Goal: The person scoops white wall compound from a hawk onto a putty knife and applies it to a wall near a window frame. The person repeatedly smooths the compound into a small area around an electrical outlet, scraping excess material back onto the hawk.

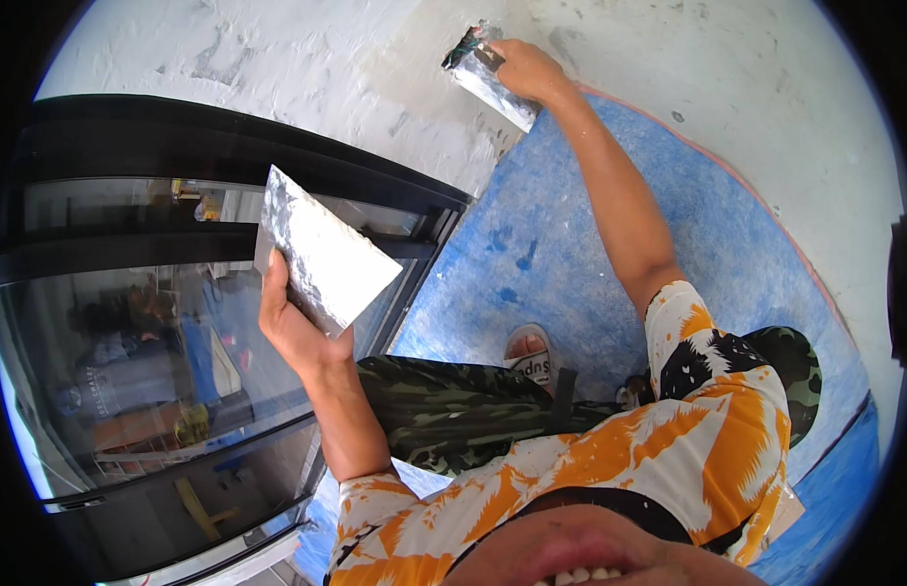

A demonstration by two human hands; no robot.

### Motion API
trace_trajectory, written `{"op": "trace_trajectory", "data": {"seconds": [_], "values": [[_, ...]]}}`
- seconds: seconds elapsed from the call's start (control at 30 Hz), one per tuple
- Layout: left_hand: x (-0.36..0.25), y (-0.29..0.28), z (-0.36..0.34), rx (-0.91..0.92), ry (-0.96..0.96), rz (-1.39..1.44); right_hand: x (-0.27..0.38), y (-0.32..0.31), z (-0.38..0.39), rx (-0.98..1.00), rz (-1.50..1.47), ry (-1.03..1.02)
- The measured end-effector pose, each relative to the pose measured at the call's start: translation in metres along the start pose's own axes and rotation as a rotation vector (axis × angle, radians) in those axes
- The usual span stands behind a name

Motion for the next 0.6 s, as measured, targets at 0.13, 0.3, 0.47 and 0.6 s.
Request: {"op": "trace_trajectory", "data": {"seconds": [0.13,0.3,0.47,0.6], "values": [[0.001,0.002,-0.002,-0.010,-0.005,-0.012,-0.011,0.006,-0.006,0.047,-0.340,-0.025],[0.003,0.000,-0.006,-0.027,-0.024,0.004,-0.031,0.013,0.014,0.151,-0.804,0.069],[0.026,-0.001,-0.009,-0.098,-0.158,0.163,-0.003,-0.007,0.093,0.077,-1.035,-0.078],[0.049,0.010,0.001,-0.252,-0.300,0.329,0.079,-0.008,0.185,-0.199,-0.882,-0.558]]}}
Point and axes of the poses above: each hand's wrist, its own z-axis away from the middle knuckle, its own y-axis out of the palm, x = y × z, the point moved 7 cm from there along -z, towards the middle knuckle, and after that the axes turned 8 degrees about x, right-handed, at the moved point
